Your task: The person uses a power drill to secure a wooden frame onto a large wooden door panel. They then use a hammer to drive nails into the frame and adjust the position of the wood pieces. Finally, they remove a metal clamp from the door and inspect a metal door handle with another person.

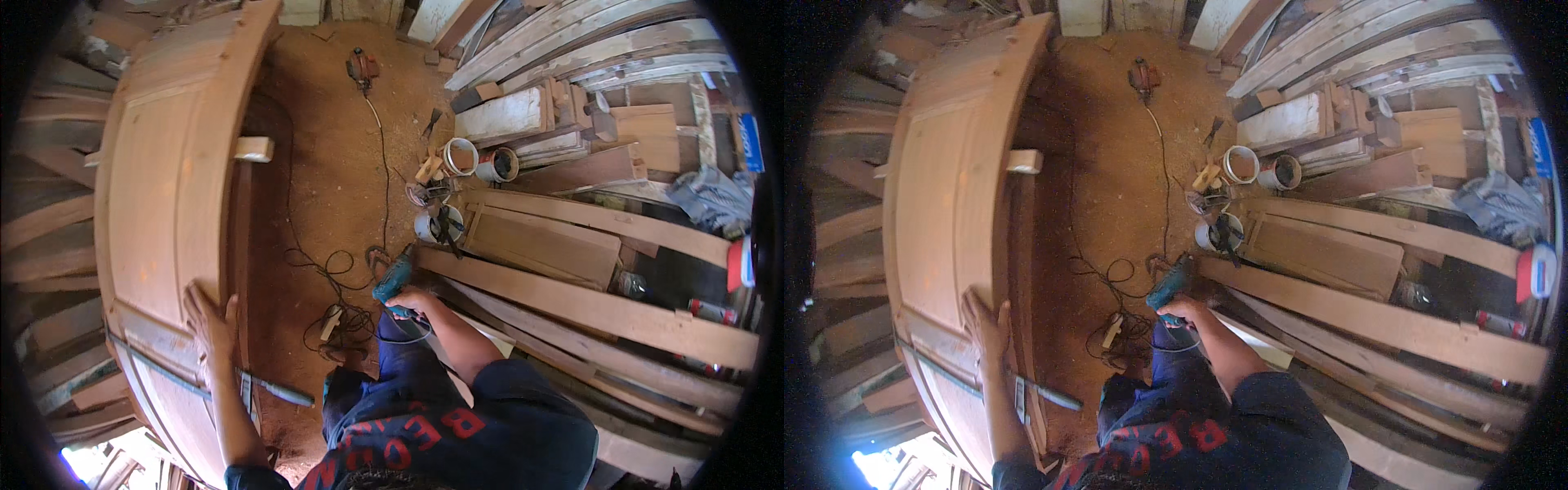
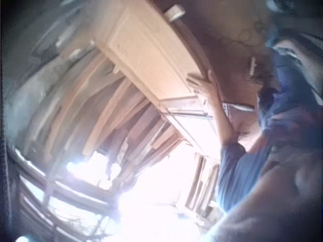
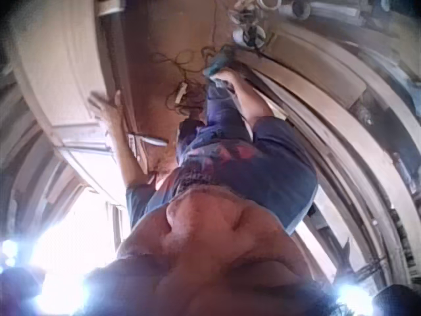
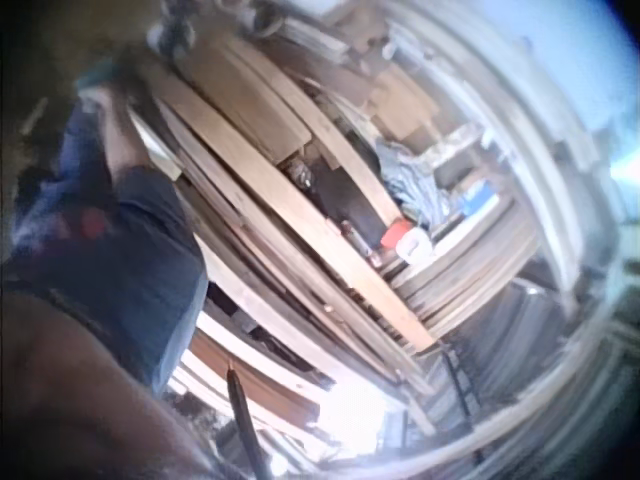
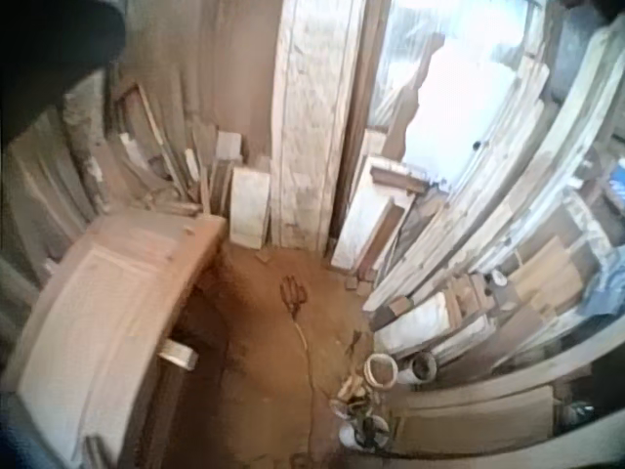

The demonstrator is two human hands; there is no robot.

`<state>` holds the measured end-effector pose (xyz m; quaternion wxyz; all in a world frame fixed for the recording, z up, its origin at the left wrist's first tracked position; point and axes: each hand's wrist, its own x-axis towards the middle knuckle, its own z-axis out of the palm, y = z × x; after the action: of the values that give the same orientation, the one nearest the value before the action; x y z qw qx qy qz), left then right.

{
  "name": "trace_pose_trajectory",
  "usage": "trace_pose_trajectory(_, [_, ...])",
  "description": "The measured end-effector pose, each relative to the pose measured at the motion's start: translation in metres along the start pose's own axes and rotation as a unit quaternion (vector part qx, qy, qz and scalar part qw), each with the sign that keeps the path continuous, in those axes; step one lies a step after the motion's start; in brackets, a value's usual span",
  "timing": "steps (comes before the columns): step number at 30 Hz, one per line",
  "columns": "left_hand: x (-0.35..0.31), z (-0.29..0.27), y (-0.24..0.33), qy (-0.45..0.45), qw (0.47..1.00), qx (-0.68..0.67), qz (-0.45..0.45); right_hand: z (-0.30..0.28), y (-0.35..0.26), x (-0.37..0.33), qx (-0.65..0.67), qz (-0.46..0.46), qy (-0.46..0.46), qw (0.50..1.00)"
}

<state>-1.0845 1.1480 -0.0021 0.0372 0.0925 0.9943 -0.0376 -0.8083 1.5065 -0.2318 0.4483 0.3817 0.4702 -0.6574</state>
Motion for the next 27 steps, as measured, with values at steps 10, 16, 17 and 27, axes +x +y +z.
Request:
trace_pose_trajectory(10, [0.012, 0.03, 0.011, -0.044, 0.997, -0.046, -0.032, -0.113, 0.034, 0.206, 0.147, 0.089, 0.006, 0.985])
trace_pose_trajectory(16, [0.006, 0.037, 0.016, -0.037, 0.98, -0.149, -0.13, -0.142, 0.088, 0.296, 0.253, 0.16, 0.112, 0.947])
trace_pose_trajectory(17, [0.0, 0.039, 0.016, -0.031, 0.973, -0.175, -0.149, -0.146, 0.083, 0.302, 0.228, 0.142, 0.126, 0.955])
trace_pose_trajectory(27, [-0.007, 0.036, 0.018, -0.029, 0.973, -0.184, -0.138, -0.162, 0.102, 0.347, -0.358, -0.086, 0.359, 0.858])
